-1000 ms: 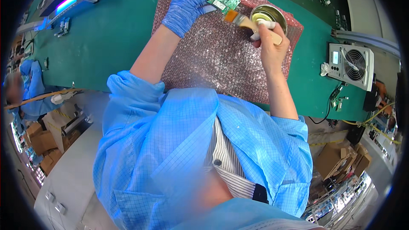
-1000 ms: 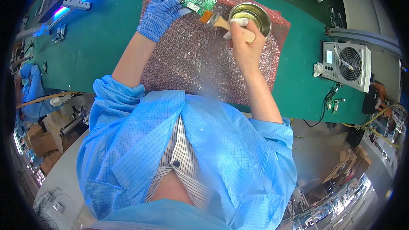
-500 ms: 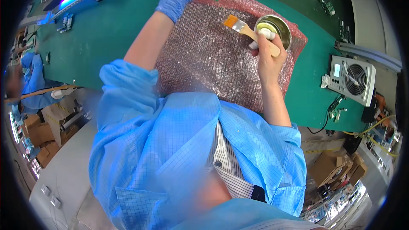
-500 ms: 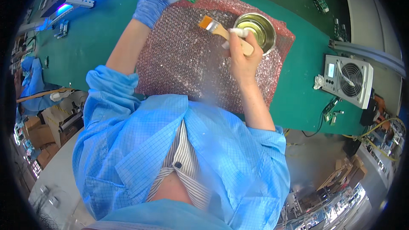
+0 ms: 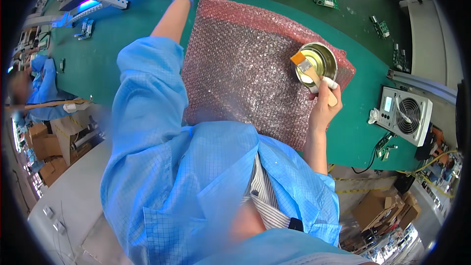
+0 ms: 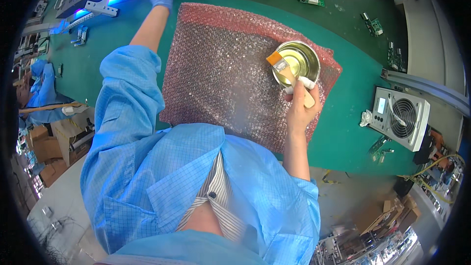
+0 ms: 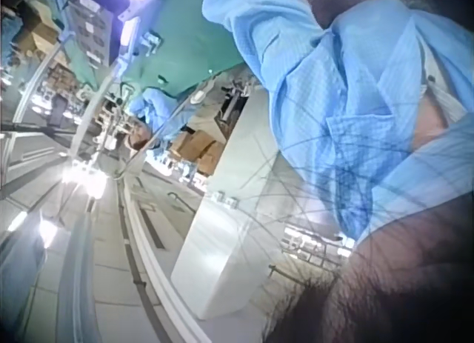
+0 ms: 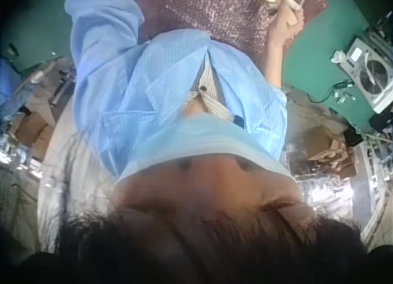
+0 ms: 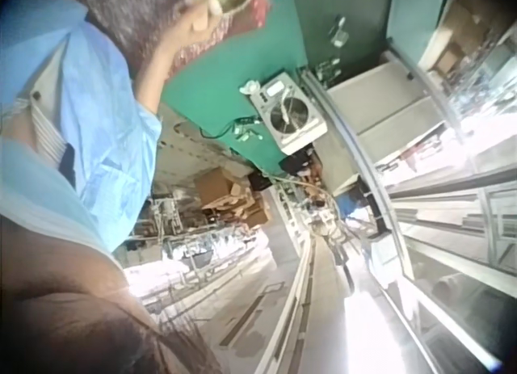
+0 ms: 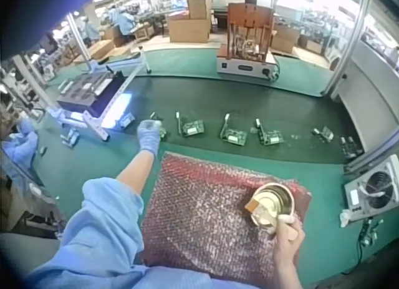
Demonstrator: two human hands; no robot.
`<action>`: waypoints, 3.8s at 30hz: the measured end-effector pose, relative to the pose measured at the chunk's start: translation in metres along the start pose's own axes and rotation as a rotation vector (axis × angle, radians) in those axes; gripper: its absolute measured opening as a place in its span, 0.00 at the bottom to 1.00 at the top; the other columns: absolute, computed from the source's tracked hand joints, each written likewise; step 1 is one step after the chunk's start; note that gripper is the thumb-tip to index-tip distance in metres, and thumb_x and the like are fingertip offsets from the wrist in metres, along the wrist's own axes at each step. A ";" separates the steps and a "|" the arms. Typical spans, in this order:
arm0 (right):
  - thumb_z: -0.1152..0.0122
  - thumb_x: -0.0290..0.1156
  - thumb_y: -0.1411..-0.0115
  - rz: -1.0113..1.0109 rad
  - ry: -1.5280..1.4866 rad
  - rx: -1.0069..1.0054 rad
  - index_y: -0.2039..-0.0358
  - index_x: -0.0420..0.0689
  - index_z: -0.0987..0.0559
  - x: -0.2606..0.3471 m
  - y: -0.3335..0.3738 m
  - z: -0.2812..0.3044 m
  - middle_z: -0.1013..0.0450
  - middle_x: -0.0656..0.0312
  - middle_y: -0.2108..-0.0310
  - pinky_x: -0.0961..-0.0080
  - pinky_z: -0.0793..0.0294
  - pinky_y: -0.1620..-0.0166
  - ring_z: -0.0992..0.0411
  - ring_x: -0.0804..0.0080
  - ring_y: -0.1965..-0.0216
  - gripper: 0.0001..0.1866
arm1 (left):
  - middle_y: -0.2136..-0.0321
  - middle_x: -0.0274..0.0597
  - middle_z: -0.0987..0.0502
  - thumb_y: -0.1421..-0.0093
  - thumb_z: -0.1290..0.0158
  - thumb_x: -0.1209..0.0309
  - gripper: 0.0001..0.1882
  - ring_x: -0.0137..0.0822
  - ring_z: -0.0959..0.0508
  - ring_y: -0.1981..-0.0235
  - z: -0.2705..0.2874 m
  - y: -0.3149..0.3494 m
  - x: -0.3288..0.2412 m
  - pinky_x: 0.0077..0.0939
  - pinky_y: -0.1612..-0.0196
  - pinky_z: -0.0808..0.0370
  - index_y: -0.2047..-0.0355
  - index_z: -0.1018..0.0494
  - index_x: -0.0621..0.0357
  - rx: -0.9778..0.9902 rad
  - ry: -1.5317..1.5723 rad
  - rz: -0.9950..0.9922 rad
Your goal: Applying a liquid coating to electronic circuit boards using a manual brush.
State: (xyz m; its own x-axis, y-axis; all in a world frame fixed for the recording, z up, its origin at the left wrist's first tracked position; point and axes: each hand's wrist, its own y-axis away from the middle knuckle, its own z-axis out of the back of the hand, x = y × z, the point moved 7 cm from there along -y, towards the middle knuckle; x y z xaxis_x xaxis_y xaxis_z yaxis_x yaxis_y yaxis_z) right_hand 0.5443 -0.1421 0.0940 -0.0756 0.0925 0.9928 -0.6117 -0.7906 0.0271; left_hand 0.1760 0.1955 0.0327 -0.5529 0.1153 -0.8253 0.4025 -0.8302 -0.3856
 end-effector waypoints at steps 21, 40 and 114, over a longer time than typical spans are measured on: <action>0.48 0.29 0.43 0.016 -0.013 -0.140 0.67 0.37 0.26 -0.010 -0.010 0.039 0.31 0.64 0.79 0.88 0.39 0.81 0.37 0.84 0.83 0.09 | 0.68 0.41 0.25 0.46 0.51 0.73 0.06 0.35 0.24 0.63 0.051 0.065 0.008 0.24 0.64 0.23 0.68 0.29 0.61 0.395 0.460 0.408; 0.45 0.33 0.44 -0.066 0.097 0.028 0.71 0.40 0.27 -0.026 -0.021 0.057 0.29 0.66 0.80 0.89 0.37 0.82 0.35 0.85 0.83 0.09 | 0.72 0.41 0.30 0.48 0.47 0.78 0.07 0.34 0.28 0.63 0.050 0.145 -0.055 0.32 0.52 0.29 0.79 0.35 0.59 0.824 1.402 0.848; 0.45 0.35 0.43 0.116 0.090 0.481 0.64 0.40 0.24 0.030 -0.002 -0.023 0.29 0.68 0.77 0.89 0.36 0.75 0.34 0.87 0.77 0.11 | 0.65 0.34 0.26 0.49 0.43 0.69 0.12 0.30 0.25 0.62 0.005 0.215 -0.144 0.26 0.59 0.24 0.63 0.29 0.54 1.256 0.753 0.545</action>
State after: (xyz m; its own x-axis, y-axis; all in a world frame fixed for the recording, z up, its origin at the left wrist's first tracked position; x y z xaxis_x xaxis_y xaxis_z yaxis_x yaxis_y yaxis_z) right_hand 0.5253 -0.1237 0.1210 -0.2025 0.0222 0.9790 -0.1646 -0.9863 -0.0117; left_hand 0.3382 -0.0026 0.0704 0.0852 -0.4222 -0.9025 -0.6318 -0.7233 0.2788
